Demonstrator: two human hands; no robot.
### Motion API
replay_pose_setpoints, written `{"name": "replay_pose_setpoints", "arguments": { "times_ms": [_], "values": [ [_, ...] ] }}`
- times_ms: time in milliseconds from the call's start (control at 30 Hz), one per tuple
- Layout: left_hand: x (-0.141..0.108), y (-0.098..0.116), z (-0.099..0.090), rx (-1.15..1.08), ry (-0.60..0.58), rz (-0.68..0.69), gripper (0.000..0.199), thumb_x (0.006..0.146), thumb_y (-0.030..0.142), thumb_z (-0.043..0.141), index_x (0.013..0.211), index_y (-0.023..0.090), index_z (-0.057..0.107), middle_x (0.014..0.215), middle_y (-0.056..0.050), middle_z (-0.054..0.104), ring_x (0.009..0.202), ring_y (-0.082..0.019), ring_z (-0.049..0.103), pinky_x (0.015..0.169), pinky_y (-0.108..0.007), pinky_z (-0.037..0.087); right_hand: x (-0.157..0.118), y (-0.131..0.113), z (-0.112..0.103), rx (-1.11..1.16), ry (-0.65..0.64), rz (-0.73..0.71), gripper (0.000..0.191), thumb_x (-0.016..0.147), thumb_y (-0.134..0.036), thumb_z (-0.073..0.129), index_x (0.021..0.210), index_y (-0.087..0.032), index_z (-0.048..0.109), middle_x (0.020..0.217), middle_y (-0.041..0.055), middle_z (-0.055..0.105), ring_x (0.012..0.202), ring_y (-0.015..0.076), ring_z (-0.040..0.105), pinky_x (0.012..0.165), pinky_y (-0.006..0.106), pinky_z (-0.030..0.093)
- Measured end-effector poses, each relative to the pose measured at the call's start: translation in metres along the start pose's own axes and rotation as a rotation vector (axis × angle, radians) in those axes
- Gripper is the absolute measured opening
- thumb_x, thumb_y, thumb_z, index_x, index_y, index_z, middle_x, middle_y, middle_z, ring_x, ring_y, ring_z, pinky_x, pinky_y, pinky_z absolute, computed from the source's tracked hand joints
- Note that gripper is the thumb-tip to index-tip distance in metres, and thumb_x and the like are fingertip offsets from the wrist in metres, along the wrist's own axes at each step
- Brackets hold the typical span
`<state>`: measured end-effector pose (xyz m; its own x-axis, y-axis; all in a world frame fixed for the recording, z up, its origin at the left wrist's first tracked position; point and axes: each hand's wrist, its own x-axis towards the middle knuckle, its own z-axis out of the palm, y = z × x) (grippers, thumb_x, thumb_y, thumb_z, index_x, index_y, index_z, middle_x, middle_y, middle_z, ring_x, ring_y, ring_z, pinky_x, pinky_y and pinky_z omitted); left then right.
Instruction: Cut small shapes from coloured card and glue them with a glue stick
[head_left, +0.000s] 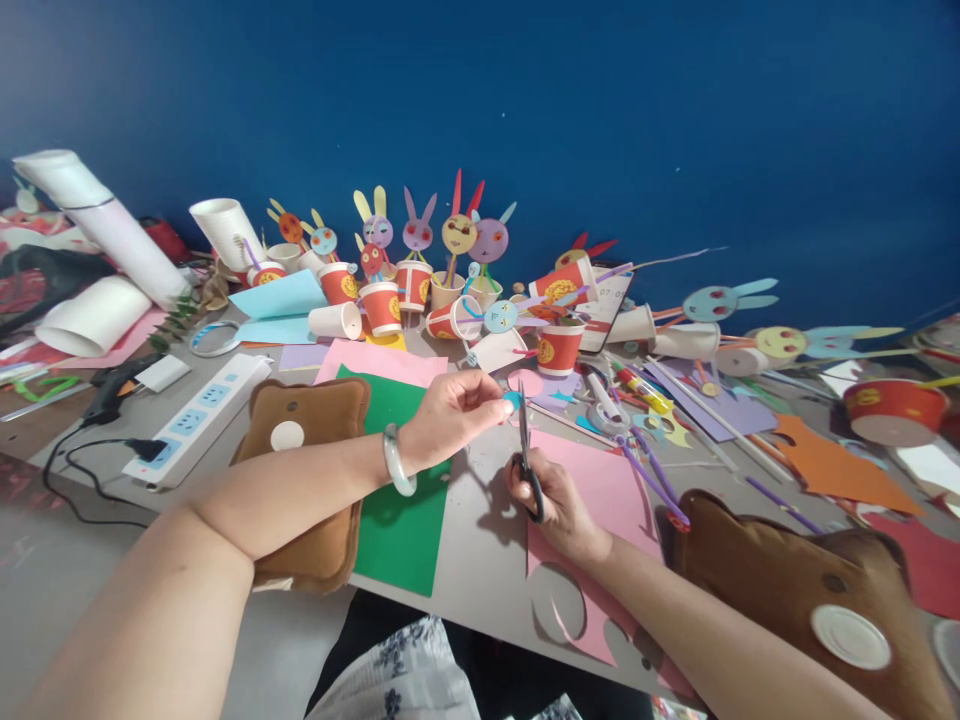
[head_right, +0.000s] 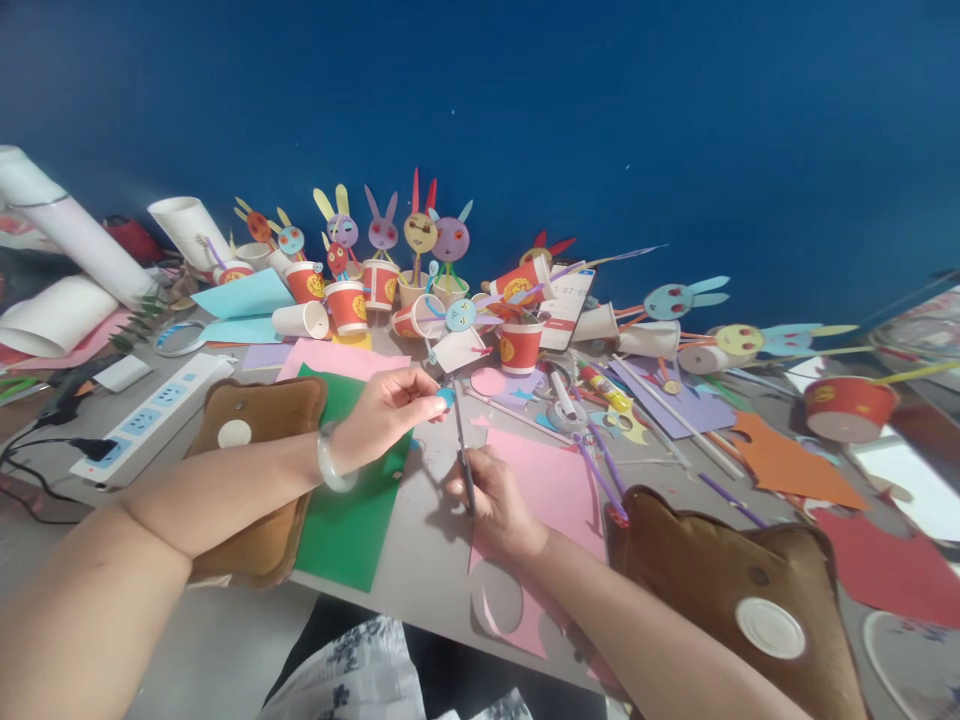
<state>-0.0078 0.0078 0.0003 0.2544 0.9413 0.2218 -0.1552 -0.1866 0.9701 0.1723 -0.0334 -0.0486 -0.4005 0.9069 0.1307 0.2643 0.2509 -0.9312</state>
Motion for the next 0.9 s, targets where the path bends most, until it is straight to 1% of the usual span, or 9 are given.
{"name": "replay_pose_setpoints", "arguments": {
  "times_ms": [200, 367, 667, 767, 900],
  "values": [
    [0.0, -0.0001, 0.0001, -0.007, 0.004, 0.002, 0.021, 0.075, 0.031, 0.07, 0.071, 0.014, 0.058, 0.066, -0.001, 0.065, 0.063, -0.01, 0.06, 0.058, -0.022, 0.047, 0.0001, -0.0012, -0.0001, 0.01, 0.004, 0.015, 0.062, 0.077, -0.078, 0.048, 0.061, -0.019, 0.051, 0.055, 0.001, 0.049, 0.052, 0.0135, 0.043, 0.05, 0.03, 0.037],
    [0.0, 0.0009, 0.0, -0.008, 0.004, -0.002, 0.019, 0.075, 0.029, 0.069, 0.071, 0.014, 0.058, 0.066, -0.001, 0.065, 0.063, -0.01, 0.06, 0.06, -0.022, 0.047, -0.0006, 0.0002, -0.0007, -0.036, 0.024, -0.011, 0.061, 0.077, -0.078, 0.048, 0.06, -0.019, 0.053, 0.056, 0.0018, 0.051, 0.056, 0.0149, 0.045, 0.055, 0.032, 0.04],
    [0.0004, 0.002, 0.0002, -0.013, 0.007, -0.01, 0.019, 0.075, 0.03, 0.069, 0.071, 0.014, 0.058, 0.066, -0.001, 0.064, 0.064, -0.01, 0.06, 0.06, -0.022, 0.047, -0.0001, -0.0023, -0.0002, 0.011, 0.015, 0.014, 0.061, 0.076, -0.078, 0.049, 0.06, -0.018, 0.053, 0.055, 0.0012, 0.049, 0.052, 0.0132, 0.043, 0.05, 0.029, 0.037],
    [0.0002, 0.0024, 0.0005, -0.013, 0.014, -0.021, 0.022, 0.079, 0.035, 0.066, 0.072, 0.014, 0.06, 0.065, -0.001, 0.063, 0.063, -0.01, 0.06, 0.062, -0.023, 0.048, 0.0006, -0.005, 0.0004, 0.037, -0.001, 0.027, 0.062, 0.075, -0.078, 0.051, 0.06, -0.018, 0.052, 0.054, 0.0006, 0.048, 0.051, 0.0127, 0.043, 0.049, 0.028, 0.036],
    [0.0, 0.0014, 0.0001, -0.016, 0.017, -0.042, 0.037, 0.087, 0.047, 0.055, 0.072, 0.014, 0.061, 0.065, -0.003, 0.063, 0.063, -0.011, 0.059, 0.065, -0.025, 0.049, 0.0006, -0.005, 0.0004, 0.044, 0.003, 0.043, 0.061, 0.074, -0.078, 0.052, 0.061, -0.018, 0.053, 0.055, 0.0004, 0.049, 0.051, 0.0123, 0.043, 0.048, 0.028, 0.036]
  ]
}}
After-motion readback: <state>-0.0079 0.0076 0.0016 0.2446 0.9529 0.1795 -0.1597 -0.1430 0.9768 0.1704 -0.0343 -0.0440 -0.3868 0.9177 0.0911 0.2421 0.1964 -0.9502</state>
